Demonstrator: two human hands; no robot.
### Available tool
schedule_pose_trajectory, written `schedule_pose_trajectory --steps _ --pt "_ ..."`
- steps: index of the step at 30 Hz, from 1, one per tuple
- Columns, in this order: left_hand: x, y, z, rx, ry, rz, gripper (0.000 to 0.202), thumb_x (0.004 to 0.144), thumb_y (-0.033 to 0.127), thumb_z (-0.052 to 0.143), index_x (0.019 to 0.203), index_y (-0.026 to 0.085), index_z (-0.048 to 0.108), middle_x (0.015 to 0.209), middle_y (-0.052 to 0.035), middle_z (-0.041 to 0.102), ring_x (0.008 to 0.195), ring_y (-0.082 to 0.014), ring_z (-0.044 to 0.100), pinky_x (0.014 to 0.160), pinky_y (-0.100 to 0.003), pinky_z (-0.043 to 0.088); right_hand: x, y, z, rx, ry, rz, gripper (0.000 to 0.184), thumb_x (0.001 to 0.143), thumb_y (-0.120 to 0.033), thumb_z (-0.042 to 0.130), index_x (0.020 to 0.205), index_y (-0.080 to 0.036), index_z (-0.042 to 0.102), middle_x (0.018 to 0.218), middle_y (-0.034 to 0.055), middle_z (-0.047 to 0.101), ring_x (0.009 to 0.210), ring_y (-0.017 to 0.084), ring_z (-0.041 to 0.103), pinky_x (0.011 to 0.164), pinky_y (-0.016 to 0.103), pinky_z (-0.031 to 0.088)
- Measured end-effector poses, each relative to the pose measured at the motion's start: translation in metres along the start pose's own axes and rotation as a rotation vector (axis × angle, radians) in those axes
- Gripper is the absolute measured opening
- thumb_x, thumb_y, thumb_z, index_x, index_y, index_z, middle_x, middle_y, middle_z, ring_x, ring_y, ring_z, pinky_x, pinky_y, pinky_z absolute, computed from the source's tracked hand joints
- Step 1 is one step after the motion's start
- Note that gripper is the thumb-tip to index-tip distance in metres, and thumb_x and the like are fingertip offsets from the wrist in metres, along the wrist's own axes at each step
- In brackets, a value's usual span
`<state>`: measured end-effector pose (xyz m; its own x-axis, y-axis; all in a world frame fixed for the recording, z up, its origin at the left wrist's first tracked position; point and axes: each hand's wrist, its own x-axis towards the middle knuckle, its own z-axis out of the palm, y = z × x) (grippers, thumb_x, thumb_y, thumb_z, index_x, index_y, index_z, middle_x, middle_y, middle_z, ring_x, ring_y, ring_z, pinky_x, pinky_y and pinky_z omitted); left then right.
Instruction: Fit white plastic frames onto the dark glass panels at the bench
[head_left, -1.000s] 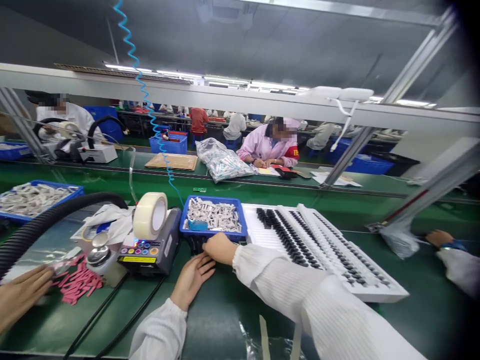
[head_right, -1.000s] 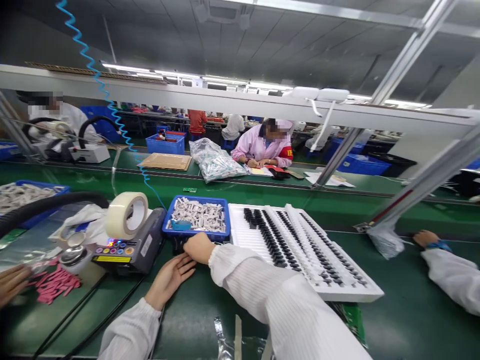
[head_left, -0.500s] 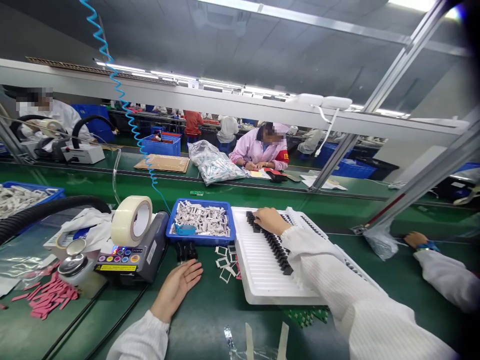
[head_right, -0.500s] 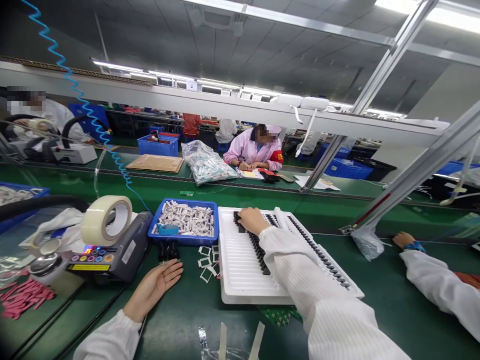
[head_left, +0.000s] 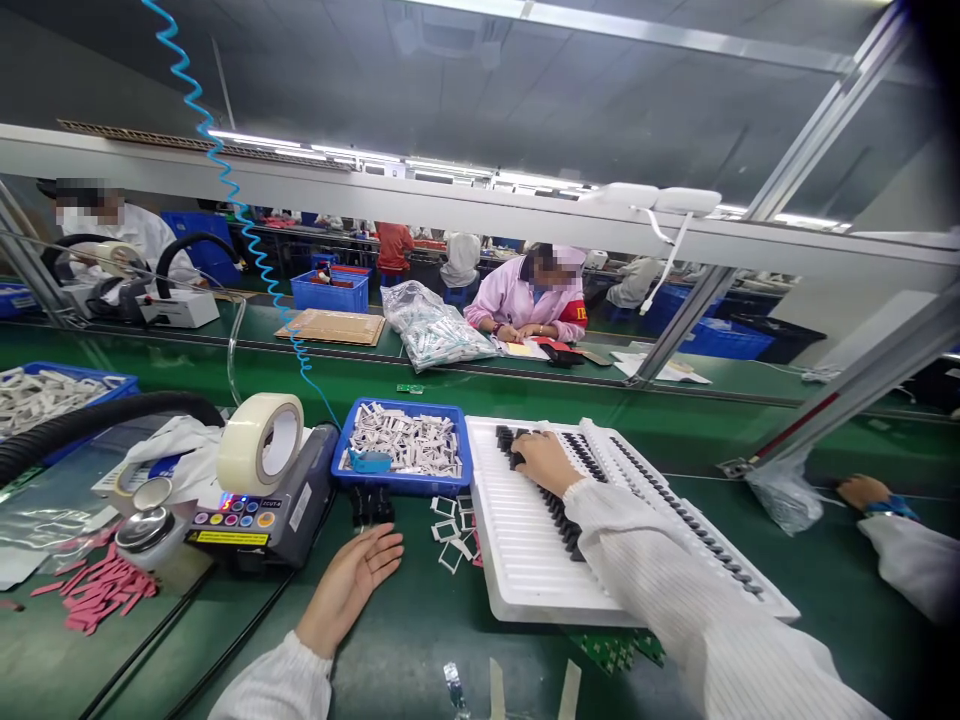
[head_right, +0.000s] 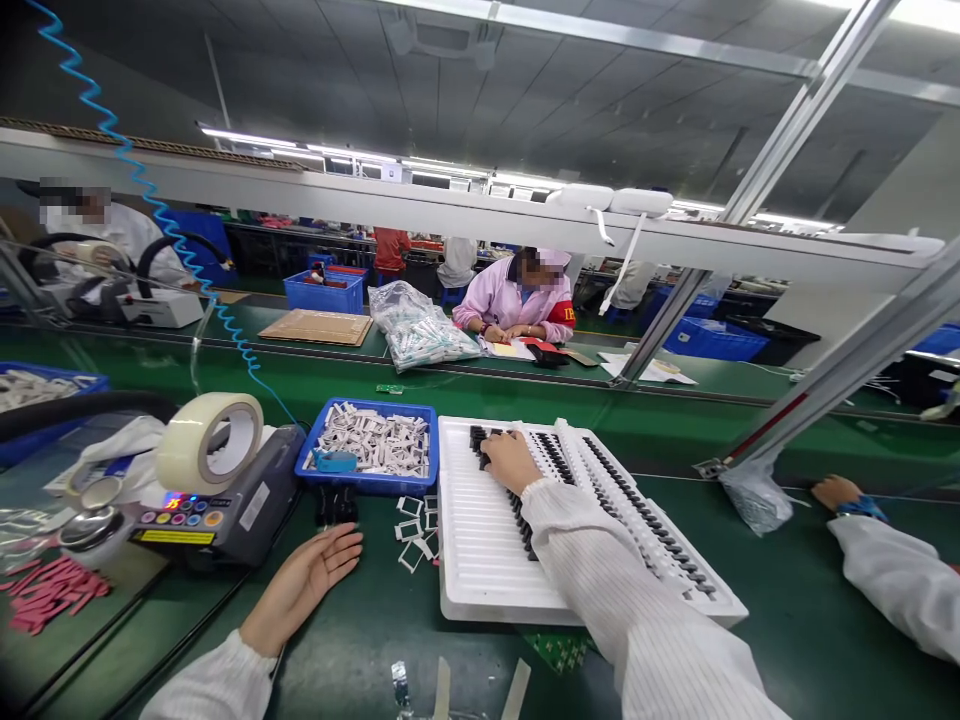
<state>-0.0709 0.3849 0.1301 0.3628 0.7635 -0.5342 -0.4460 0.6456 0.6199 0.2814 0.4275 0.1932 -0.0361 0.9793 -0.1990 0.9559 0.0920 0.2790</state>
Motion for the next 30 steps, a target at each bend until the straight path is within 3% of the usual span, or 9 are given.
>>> schedule_pose_trajectory --steps 16,30 --pt "-0.003 0.0 -0.001 -0.04 -0.029 0.042 0.017 0.08 0.015 0.057 0.092 0.01 0.068 0.084 -0.012 0.073 0.08 -0.019 0.067 0.079 -0.032 0.052 0.0 -0.013 -0.002 -0.077 -0.011 0.062 0.029 0.088 -0.032 0.053 0.111 -0.016 0.055 0.112 0.0071 0.057 0.1 0.021 0.056 0.085 0.044 0.047" --pt "-0.005 -0.003 -0.001 -0.039 -0.067 0.087 0.019 0.076 0.019 0.063 0.093 0.011 0.068 0.085 -0.0113 0.072 0.08 -0.0188 0.067 0.079 -0.033 0.05 0.021 0.021 -0.011 0.01 -0.124 -0.385 0.025 0.088 -0.033 0.053 0.105 -0.014 0.057 0.106 0.0057 0.059 0.095 0.018 0.058 0.085 0.041 0.046"
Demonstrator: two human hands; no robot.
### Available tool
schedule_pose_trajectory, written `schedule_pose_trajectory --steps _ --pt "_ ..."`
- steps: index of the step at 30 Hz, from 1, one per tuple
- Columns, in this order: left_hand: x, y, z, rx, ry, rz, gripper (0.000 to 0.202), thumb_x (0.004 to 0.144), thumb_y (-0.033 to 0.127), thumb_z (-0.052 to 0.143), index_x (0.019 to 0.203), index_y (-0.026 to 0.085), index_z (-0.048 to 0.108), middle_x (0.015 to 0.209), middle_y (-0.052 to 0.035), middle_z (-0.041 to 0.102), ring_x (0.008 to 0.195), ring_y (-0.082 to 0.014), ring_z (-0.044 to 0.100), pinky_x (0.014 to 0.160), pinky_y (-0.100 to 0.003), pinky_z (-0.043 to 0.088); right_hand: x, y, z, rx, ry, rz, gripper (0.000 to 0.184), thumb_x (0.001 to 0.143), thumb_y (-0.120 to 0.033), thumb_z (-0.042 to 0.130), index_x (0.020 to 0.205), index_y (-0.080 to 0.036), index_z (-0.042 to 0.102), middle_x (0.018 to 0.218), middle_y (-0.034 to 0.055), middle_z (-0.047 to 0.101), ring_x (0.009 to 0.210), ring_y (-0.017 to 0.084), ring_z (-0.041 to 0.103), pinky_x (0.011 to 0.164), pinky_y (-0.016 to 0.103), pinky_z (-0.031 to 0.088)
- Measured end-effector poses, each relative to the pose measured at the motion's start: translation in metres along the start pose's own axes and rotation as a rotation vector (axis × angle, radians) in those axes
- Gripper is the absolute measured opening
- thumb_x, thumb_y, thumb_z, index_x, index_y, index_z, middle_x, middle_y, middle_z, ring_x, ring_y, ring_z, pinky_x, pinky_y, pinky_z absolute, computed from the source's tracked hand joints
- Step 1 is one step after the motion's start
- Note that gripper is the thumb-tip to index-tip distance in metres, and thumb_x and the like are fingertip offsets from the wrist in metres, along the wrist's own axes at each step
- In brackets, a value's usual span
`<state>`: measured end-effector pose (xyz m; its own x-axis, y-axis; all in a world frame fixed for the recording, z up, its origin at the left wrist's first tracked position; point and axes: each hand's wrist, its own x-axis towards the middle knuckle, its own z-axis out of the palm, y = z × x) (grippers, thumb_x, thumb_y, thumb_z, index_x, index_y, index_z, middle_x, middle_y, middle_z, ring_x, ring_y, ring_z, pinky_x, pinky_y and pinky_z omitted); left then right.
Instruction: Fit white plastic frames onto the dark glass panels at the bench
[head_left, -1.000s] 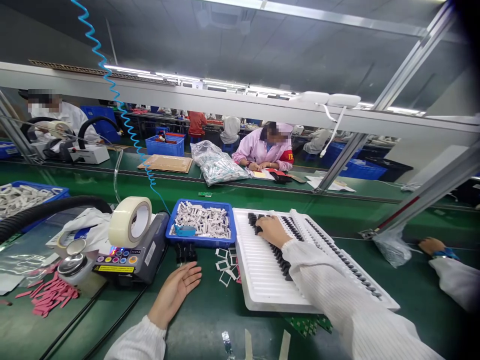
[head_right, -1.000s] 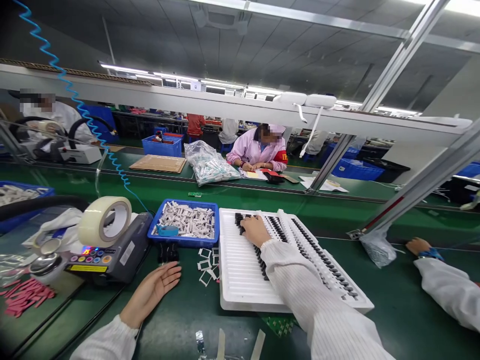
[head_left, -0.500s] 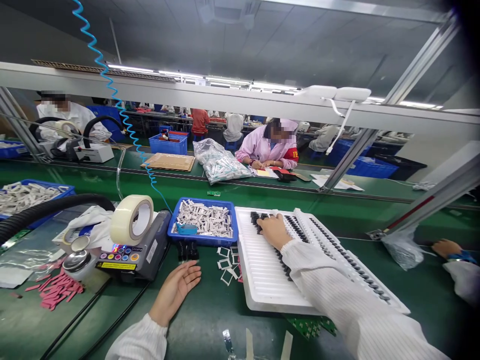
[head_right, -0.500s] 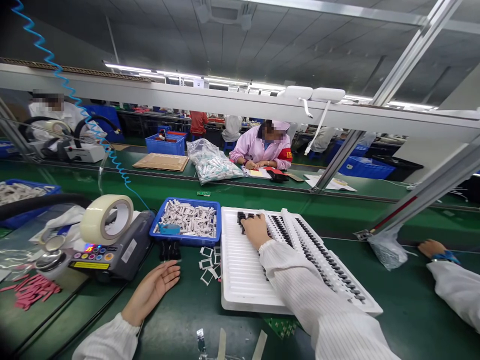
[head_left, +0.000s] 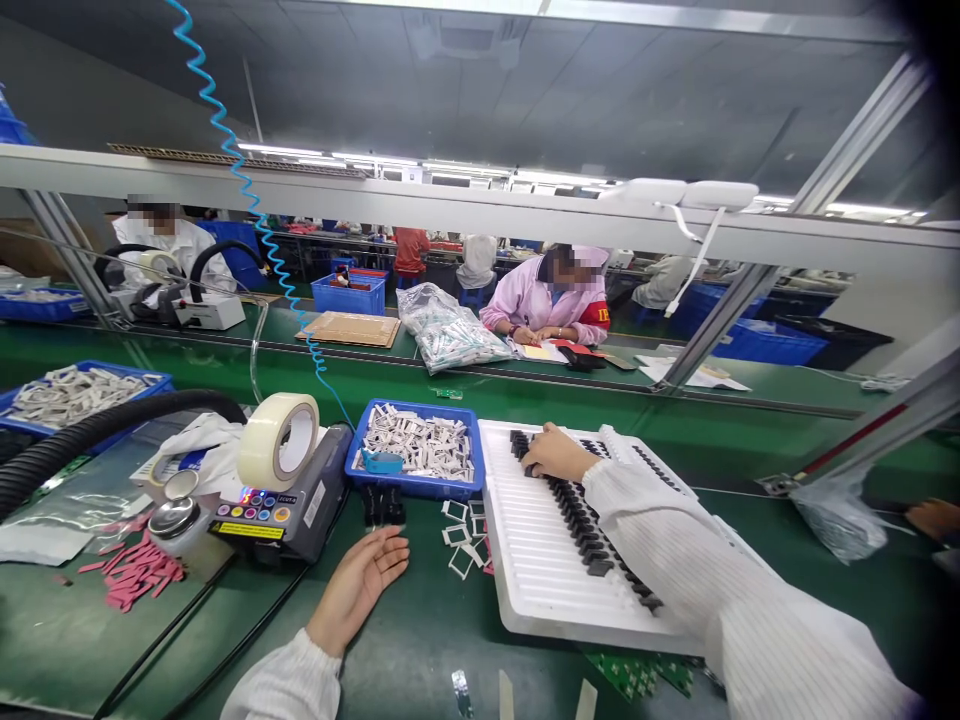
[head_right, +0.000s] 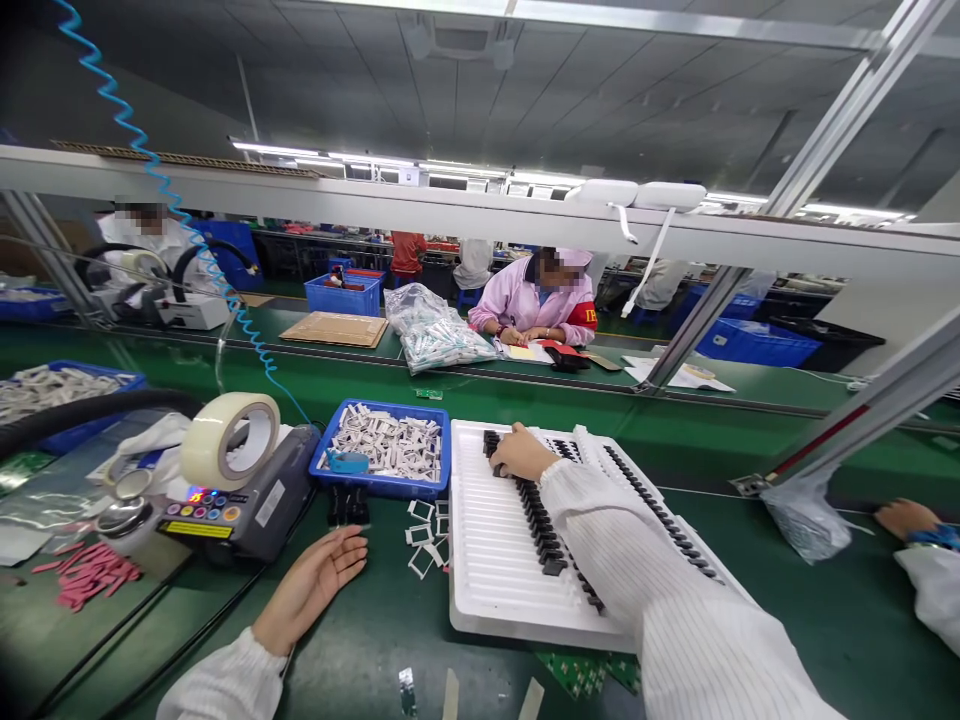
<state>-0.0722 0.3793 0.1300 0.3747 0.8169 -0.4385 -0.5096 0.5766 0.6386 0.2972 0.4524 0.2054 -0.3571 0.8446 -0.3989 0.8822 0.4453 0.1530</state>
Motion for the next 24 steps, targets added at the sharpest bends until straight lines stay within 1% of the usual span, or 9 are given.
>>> schedule_pose_trajectory --steps 4,7,9,12,15,17,20,22,24 --pt "-0.002 0.002 0.001 0.01 -0.014 -0.012 0.02 0.075 0.019 0.065 0.093 0.011 0.068 0.085 -0.0109 0.072 0.08 -0.0184 0.066 0.08 -0.032 0.049 0.002 0.007 -0.011 0.09 0.021 -0.098 0.025 0.088 -0.034 0.053 0.102 -0.014 0.058 0.103 0.0054 0.06 0.093 0.017 0.058 0.083 0.04 0.047" --pt "-0.01 0.008 0.007 0.019 -0.045 -0.021 0.018 0.075 0.019 0.065 0.091 0.01 0.069 0.079 -0.0094 0.071 0.075 -0.0166 0.065 0.074 -0.03 0.049 -0.004 0.011 -0.034 0.192 0.077 -0.161 0.023 0.087 -0.033 0.055 0.094 -0.013 0.062 0.093 0.005 0.064 0.087 0.017 0.06 0.083 0.038 0.046" --pt "-0.019 0.012 0.019 0.015 -0.077 -0.017 0.016 0.077 0.021 0.064 0.089 0.011 0.069 0.072 -0.0065 0.069 0.068 -0.0141 0.063 0.068 -0.027 0.049 -0.014 0.004 -0.054 0.272 0.138 -0.201 0.023 0.087 -0.032 0.055 0.093 -0.012 0.066 0.088 0.0066 0.067 0.086 0.017 0.06 0.083 0.035 0.044" --pt "-0.036 0.014 0.054 0.005 -0.153 -0.03 0.02 0.08 0.024 0.06 0.095 0.012 0.067 0.08 -0.0078 0.068 0.071 -0.0151 0.062 0.066 -0.028 0.049 -0.037 -0.028 -0.082 0.398 0.209 -0.313 0.026 0.087 -0.033 0.054 0.104 -0.017 0.066 0.095 0.0056 0.068 0.091 0.015 0.059 0.082 0.025 0.041" --pt "-0.047 0.008 0.1 -0.006 -0.338 -0.113 0.036 0.085 0.039 0.051 0.111 0.016 0.058 0.109 -0.0146 0.063 0.096 -0.0266 0.061 0.076 -0.04 0.05 -0.056 -0.078 -0.096 0.603 0.194 -0.57 0.023 0.084 -0.033 0.058 0.102 -0.021 0.067 0.094 0.0021 0.068 0.088 0.012 0.059 0.079 0.019 0.04" --pt "-0.048 -0.001 0.124 0.007 -0.417 -0.163 0.045 0.082 0.051 0.048 0.108 0.016 0.058 0.104 -0.0142 0.064 0.098 -0.0294 0.061 0.074 -0.042 0.051 -0.063 -0.108 -0.096 0.72 0.14 -0.677 0.022 0.082 -0.029 0.061 0.102 -0.019 0.066 0.085 0.0024 0.068 0.078 0.011 0.059 0.072 0.019 0.041" --pt "-0.044 -0.017 0.141 0.073 -0.402 -0.2 0.046 0.075 0.056 0.054 0.09 0.013 0.059 0.079 -0.0099 0.067 0.066 -0.0182 0.065 0.055 -0.027 0.048 -0.066 -0.132 -0.088 0.738 0.067 -0.539 0.049 0.074 -0.033 0.069 0.117 -0.016 0.054 0.074 0.0009 0.065 0.065 0.012 0.057 0.058 0.019 0.04" --pt "-0.041 -0.026 0.142 0.086 -0.358 -0.268 0.043 0.073 0.055 0.057 0.076 0.013 0.056 0.058 -0.0037 0.061 0.041 -0.0071 0.051 0.039 -0.016 0.033 -0.063 -0.131 -0.081 0.655 0.09 -0.437 0.067 0.065 -0.042 0.075 0.121 -0.016 0.049 0.073 0.0009 0.065 0.067 0.015 0.058 0.058 0.021 0.041" --pt "-0.037 -0.03 0.139 0.018 -0.301 -0.401 0.041 0.075 0.053 0.057 0.074 0.012 0.055 0.046 0.0028 0.049 0.031 -0.0015 0.034 0.033 -0.013 0.016 -0.054 -0.115 -0.075 0.51 0.145 -0.307 0.067 0.063 -0.049 0.074 0.119 -0.02 0.05 0.08 0.0014 0.066 0.075 0.017 0.06 0.065 0.023 0.043"
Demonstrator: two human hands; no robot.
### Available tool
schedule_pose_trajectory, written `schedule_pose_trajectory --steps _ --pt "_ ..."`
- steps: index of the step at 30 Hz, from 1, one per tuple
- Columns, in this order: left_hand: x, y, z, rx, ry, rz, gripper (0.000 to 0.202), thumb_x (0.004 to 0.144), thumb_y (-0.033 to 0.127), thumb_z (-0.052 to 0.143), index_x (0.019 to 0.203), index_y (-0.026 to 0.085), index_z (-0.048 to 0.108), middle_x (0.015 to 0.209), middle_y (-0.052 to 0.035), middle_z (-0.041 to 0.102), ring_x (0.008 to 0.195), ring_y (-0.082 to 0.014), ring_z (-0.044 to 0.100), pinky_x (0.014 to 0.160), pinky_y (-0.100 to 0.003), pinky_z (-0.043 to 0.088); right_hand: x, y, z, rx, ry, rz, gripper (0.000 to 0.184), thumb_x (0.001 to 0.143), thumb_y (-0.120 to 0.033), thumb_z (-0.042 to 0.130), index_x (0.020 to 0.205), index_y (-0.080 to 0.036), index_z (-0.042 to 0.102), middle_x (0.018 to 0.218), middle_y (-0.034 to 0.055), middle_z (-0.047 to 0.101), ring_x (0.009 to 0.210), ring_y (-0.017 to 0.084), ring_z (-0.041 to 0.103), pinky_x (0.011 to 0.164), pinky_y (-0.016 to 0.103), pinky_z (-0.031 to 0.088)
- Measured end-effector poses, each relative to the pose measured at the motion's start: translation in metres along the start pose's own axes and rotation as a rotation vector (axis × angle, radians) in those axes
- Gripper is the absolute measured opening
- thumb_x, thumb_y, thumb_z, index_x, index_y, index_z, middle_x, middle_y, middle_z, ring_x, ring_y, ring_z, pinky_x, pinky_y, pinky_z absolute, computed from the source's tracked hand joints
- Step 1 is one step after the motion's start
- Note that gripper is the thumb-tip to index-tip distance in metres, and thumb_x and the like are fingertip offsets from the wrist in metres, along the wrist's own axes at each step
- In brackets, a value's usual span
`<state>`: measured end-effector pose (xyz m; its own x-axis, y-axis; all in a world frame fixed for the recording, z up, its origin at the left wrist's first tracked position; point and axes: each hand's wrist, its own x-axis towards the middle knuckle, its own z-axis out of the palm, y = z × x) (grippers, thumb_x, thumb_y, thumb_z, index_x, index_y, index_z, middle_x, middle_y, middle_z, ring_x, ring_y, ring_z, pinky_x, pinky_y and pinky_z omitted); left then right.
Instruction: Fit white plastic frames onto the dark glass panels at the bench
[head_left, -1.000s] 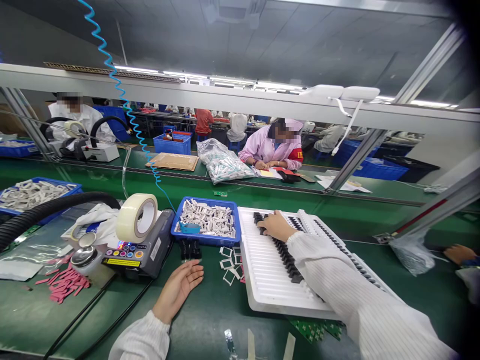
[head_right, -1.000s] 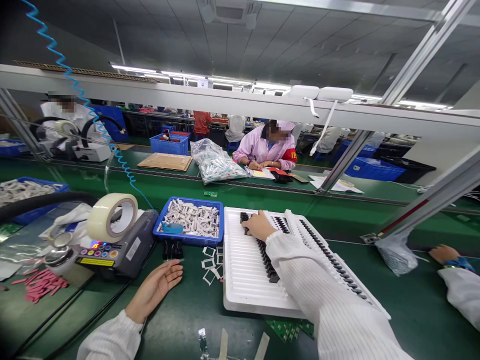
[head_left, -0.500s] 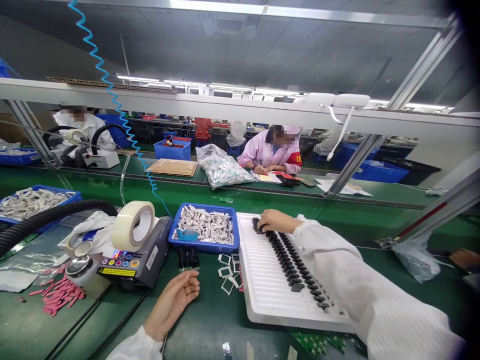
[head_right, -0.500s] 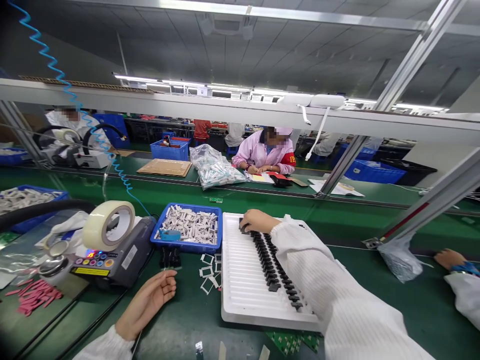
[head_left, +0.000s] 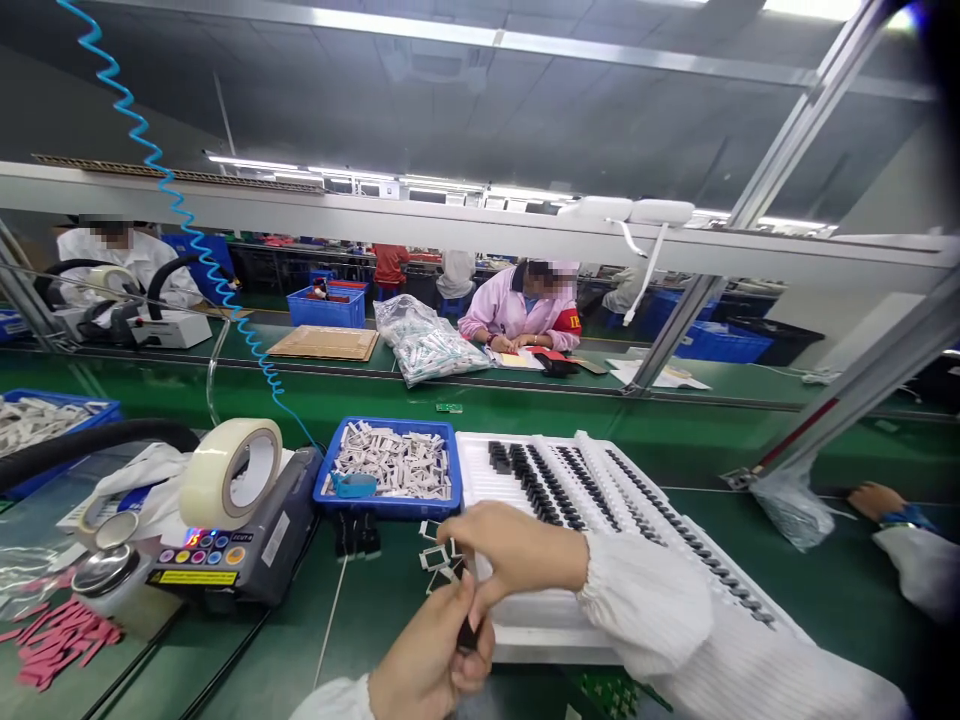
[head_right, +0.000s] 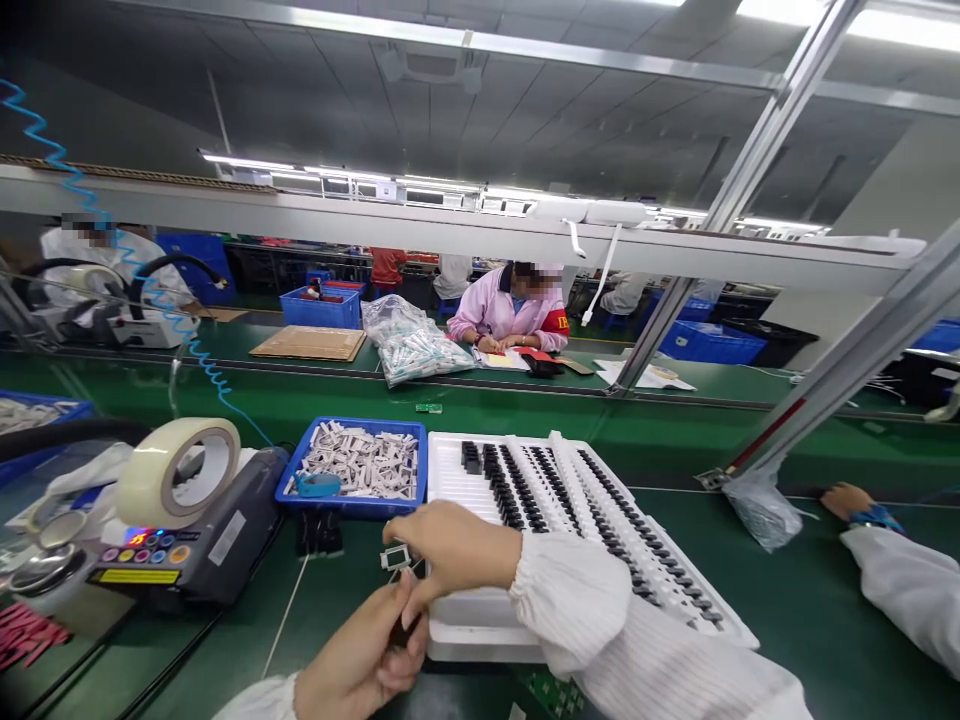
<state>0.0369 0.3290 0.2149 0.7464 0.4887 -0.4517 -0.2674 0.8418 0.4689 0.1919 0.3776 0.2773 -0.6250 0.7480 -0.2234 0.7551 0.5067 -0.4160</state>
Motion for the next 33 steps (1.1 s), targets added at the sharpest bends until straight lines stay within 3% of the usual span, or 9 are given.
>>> schedule_pose_trajectory --steps 2,5,7,10,15,19,25,29,33 --pt "0.001 0.0 -0.004 -0.16 0.045 -0.081 0.038 0.08 0.047 0.054 0.083 0.009 0.057 0.045 0.0057 0.044 0.031 -0.0001 0.028 0.034 -0.013 0.01 0.004 0.029 -0.007 -0.165 0.061 0.196 0.055 0.073 -0.051 0.065 0.119 -0.023 0.051 0.092 0.0027 0.066 0.084 0.017 0.061 0.073 0.024 0.044" --pt "0.001 0.002 -0.01 -0.333 0.101 -0.068 0.034 0.086 0.041 0.048 0.088 0.008 0.057 0.049 0.0055 0.043 0.035 -0.0009 0.032 0.036 -0.012 0.016 0.011 0.078 -0.013 -0.331 0.116 0.492 0.037 0.088 -0.04 0.052 0.116 -0.017 0.053 0.107 0.0077 0.061 0.096 0.019 0.058 0.084 0.035 0.045" --pt "0.001 0.004 -0.014 -0.375 0.115 -0.077 0.035 0.088 0.042 0.042 0.085 0.009 0.056 0.052 0.0039 0.045 0.038 -0.0022 0.036 0.037 -0.012 0.021 0.014 0.105 -0.009 -0.402 0.104 0.598 0.031 0.089 -0.034 0.051 0.112 -0.014 0.055 0.112 0.0086 0.058 0.1 0.02 0.056 0.087 0.042 0.045" --pt "0.0 0.007 -0.02 -0.44 0.13 -0.092 0.032 0.09 0.036 0.04 0.08 0.01 0.054 0.056 0.0014 0.047 0.042 -0.0039 0.041 0.039 -0.012 0.029 0.016 0.127 0.008 -0.466 0.059 0.668 0.029 0.088 -0.033 0.053 0.111 -0.015 0.055 0.114 0.0076 0.056 0.1 0.02 0.056 0.086 0.042 0.047" --pt "-0.002 0.012 -0.026 -0.507 0.174 -0.068 0.025 0.087 0.028 0.045 0.071 0.011 0.053 0.066 -0.0065 0.058 0.045 -0.0051 0.048 0.037 -0.012 0.034 0.018 0.137 0.027 -0.514 0.054 0.702 0.029 0.088 -0.032 0.053 0.112 -0.015 0.055 0.115 0.0081 0.056 0.101 0.02 0.056 0.086 0.042 0.047" --pt "-0.003 0.014 -0.026 -0.53 0.208 -0.055 0.025 0.087 0.024 0.045 0.069 0.009 0.052 0.086 -0.0175 0.065 0.059 -0.0113 0.062 0.042 -0.014 0.045 0.021 0.139 0.025 -0.491 0.05 0.718 0.029 0.088 -0.032 0.053 0.112 -0.015 0.054 0.115 0.0078 0.056 0.101 0.02 0.056 0.086 0.042 0.047" --pt "-0.005 0.021 -0.028 -0.547 0.255 -0.018 0.027 0.09 0.029 0.041 0.075 0.01 0.053 0.051 0.0011 0.05 0.038 -0.0039 0.047 0.035 -0.011 0.038 0.016 0.131 -0.005 -0.321 0.091 0.664 0.027 0.088 -0.032 0.053 0.109 -0.014 0.056 0.111 0.0069 0.058 0.098 0.019 0.057 0.084 0.042 0.048" --pt "-0.003 0.025 -0.025 -0.519 0.303 0.011 0.029 0.09 0.03 0.041 0.074 0.009 0.053 0.052 -0.0014 0.054 0.043 -0.0063 0.054 0.04 -0.013 0.044 0.009 0.091 -0.033 -0.105 0.116 0.493 0.024 0.088 -0.031 0.053 0.103 -0.013 0.061 0.1 0.0061 0.064 0.092 0.017 0.059 0.083 0.035 0.047" --pt "0.001 0.023 -0.017 -0.444 0.313 0.036 0.027 0.088 0.03 0.047 0.074 0.008 0.054 0.065 -0.0113 0.064 0.058 -0.0164 0.066 0.045 -0.018 0.049 0.005 0.026 -0.03 0.174 -0.002 0.206 0.025 0.075 -0.033 0.068 0.094 -0.017 0.068 0.087 -0.0012 0.068 0.08 0.012 0.061 0.073 0.019 0.046"
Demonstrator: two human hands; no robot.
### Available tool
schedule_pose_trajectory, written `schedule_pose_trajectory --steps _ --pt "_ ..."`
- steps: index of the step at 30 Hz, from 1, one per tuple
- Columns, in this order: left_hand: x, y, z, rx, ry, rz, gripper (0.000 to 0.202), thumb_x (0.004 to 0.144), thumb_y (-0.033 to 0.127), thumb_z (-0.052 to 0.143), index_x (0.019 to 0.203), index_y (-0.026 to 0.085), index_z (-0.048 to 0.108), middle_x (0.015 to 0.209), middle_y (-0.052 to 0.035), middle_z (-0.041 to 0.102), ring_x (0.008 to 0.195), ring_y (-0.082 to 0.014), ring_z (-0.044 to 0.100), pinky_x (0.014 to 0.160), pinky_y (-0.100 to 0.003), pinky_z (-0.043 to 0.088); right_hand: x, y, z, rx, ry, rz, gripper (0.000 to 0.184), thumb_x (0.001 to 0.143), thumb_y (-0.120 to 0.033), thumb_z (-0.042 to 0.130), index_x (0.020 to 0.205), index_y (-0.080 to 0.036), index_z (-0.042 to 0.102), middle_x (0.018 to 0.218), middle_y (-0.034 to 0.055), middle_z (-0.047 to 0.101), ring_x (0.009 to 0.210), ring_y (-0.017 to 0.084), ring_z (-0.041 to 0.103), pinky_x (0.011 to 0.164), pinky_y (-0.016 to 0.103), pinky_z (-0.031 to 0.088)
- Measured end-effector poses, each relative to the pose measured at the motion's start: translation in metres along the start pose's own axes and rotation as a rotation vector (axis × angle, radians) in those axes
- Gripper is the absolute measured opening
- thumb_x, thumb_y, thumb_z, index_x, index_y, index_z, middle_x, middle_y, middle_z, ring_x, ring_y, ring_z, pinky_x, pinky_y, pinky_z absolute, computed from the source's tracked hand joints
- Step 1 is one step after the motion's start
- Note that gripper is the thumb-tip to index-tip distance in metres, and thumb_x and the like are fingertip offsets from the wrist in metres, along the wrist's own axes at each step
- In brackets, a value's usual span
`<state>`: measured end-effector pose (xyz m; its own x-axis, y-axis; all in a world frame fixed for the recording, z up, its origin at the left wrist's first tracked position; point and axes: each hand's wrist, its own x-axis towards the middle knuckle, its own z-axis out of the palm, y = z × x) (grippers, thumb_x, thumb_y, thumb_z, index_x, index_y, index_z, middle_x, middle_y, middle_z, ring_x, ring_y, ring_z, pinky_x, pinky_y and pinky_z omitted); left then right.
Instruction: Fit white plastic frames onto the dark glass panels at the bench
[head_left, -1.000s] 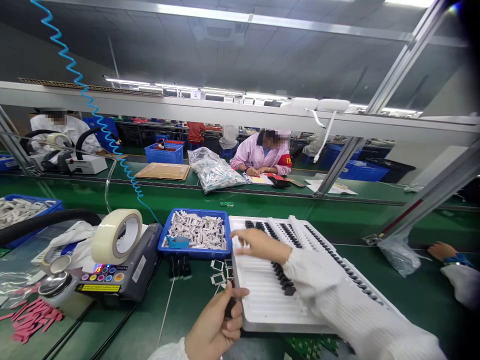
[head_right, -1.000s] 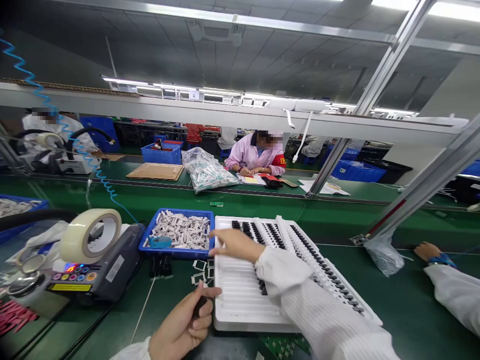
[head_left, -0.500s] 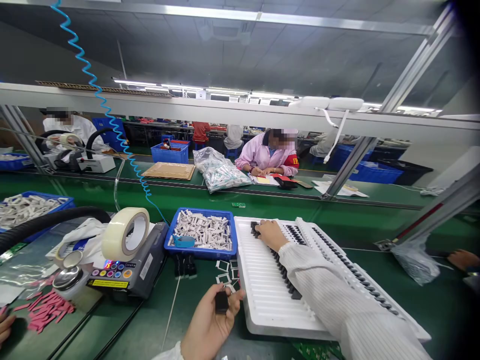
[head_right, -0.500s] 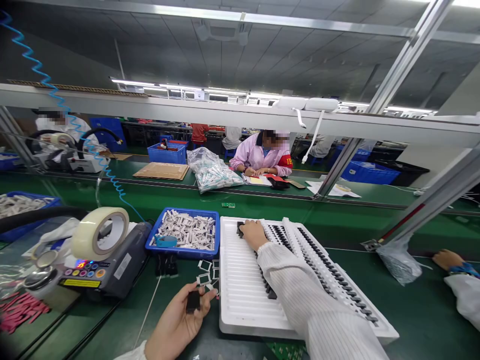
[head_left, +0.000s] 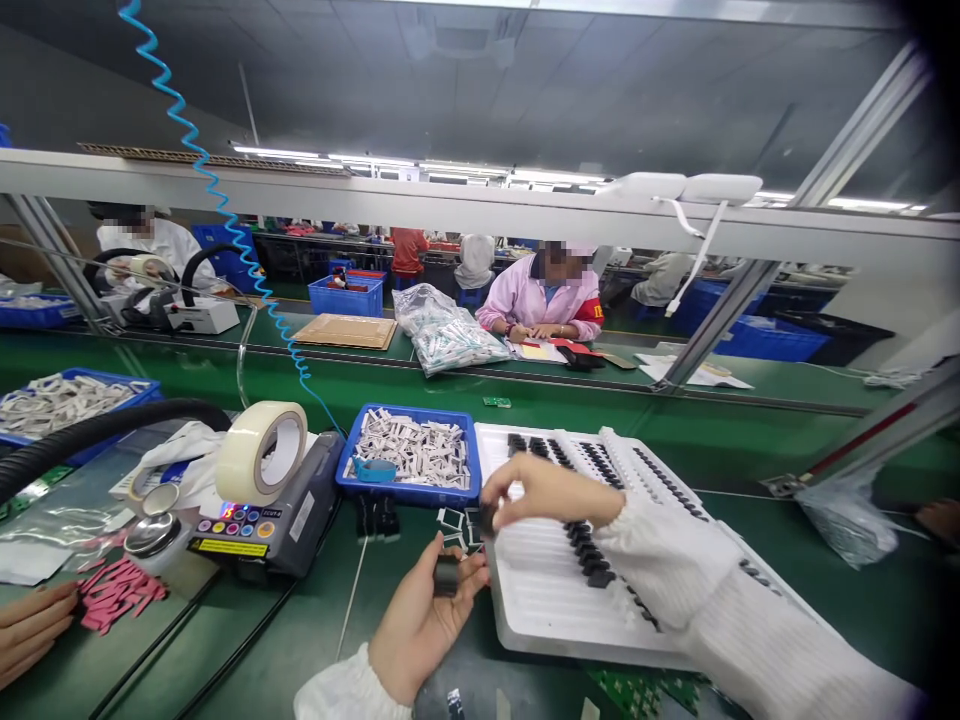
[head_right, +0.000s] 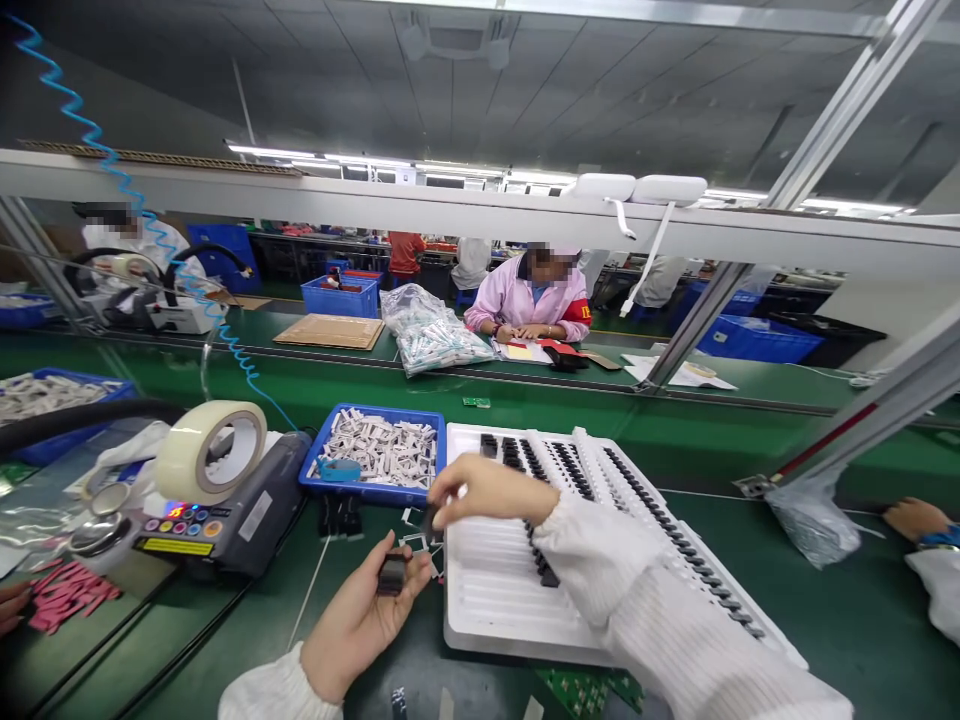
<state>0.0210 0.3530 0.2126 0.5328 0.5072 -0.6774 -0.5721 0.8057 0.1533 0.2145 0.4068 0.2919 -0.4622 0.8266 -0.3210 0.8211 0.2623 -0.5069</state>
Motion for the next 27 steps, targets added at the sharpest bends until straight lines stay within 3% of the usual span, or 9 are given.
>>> schedule_pose_trajectory --steps 3,6,11,13,16,18,21,24,27 --pt "-0.002 -0.008 0.003 0.073 -0.05 0.032 0.026 0.084 0.034 0.054 0.085 0.008 0.058 0.069 -0.0116 0.066 0.06 -0.0195 0.067 0.043 -0.019 0.047 -0.003 -0.031 0.024 0.174 -0.142 -0.106 0.019 0.067 -0.029 0.073 0.08 -0.016 0.071 0.066 -0.0042 0.064 0.061 0.008 0.056 0.057 0.015 0.041" --pt "-0.005 -0.015 0.002 0.141 -0.085 0.029 0.03 0.079 0.041 0.059 0.08 0.01 0.058 0.061 -0.0067 0.062 0.052 -0.0156 0.063 0.04 -0.018 0.043 0.0 -0.041 0.044 0.182 -0.122 -0.058 0.015 0.066 -0.027 0.073 0.073 -0.014 0.071 0.055 -0.0058 0.056 0.051 0.006 0.048 0.048 0.015 0.034" --pt "-0.006 -0.016 -0.004 0.146 -0.097 0.051 0.038 0.079 0.05 0.052 0.068 0.014 0.055 0.055 0.0014 0.054 0.043 -0.006 0.047 0.062 -0.033 0.055 0.007 -0.044 0.059 0.082 -0.027 0.037 0.022 0.063 -0.031 0.075 0.079 -0.016 0.07 0.062 -0.0041 0.061 0.055 0.008 0.051 0.048 0.017 0.033" --pt "-0.005 -0.013 -0.004 0.097 -0.108 0.058 0.038 0.08 0.048 0.052 0.065 0.014 0.053 0.054 0.0015 0.052 0.042 -0.0046 0.044 0.059 -0.028 0.054 0.012 -0.039 0.057 0.015 0.026 0.065 0.04 0.058 -0.037 0.078 0.092 -0.018 0.068 0.073 -0.0016 0.065 0.063 0.011 0.055 0.051 0.019 0.036" --pt "-0.003 -0.009 -0.004 0.041 -0.108 0.045 0.027 0.082 0.039 0.053 0.075 0.013 0.057 0.054 0.0009 0.052 0.041 -0.0044 0.043 0.048 -0.019 0.048 0.023 -0.011 0.038 -0.088 0.095 0.126 0.041 0.067 -0.044 0.072 0.1 -0.021 0.065 0.086 0.0 0.066 0.075 0.013 0.059 0.063 0.022 0.043" --pt "-0.003 -0.007 -0.004 0.026 -0.093 0.029 0.023 0.083 0.035 0.054 0.079 0.013 0.059 0.054 0.0 0.053 0.042 -0.0056 0.046 0.046 -0.018 0.048 0.03 0.022 0.019 -0.178 0.16 0.234 0.029 0.083 -0.041 0.057 0.101 -0.019 0.063 0.094 0.0027 0.064 0.084 0.014 0.059 0.075 0.027 0.047" --pt "-0.002 -0.003 -0.006 -0.015 -0.048 0.01 0.024 0.084 0.034 0.053 0.072 0.013 0.056 0.054 -0.0004 0.053 0.045 -0.0077 0.053 0.049 -0.02 0.052 0.037 0.071 0.0 -0.335 0.236 0.42 0.029 0.09 -0.034 0.05 0.112 -0.015 0.054 0.112 0.0077 0.057 0.097 0.019 0.057 0.084 0.04 0.048" --pt "-0.001 0.001 -0.007 -0.064 0.005 -0.016 0.023 0.084 0.033 0.053 0.07 0.014 0.053 0.06 -0.003 0.059 0.049 -0.0096 0.06 0.047 -0.019 0.054 0.042 0.102 0.004 -0.439 0.19 0.496 0.029 0.089 -0.032 0.052 0.113 -0.016 0.054 0.114 0.0075 0.056 0.097 0.019 0.057 0.083 0.04 0.049" --pt "0.001 0.005 -0.008 -0.101 0.032 -0.023 0.022 0.083 0.033 0.055 0.072 0.014 0.053 0.06 -0.0027 0.06 0.044 -0.0084 0.059 0.041 -0.017 0.051 0.047 0.111 0.019 -0.508 0.147 0.516 0.029 0.089 -0.032 0.052 0.112 -0.015 0.054 0.112 0.0074 0.057 0.096 0.018 0.058 0.082 0.039 0.05"
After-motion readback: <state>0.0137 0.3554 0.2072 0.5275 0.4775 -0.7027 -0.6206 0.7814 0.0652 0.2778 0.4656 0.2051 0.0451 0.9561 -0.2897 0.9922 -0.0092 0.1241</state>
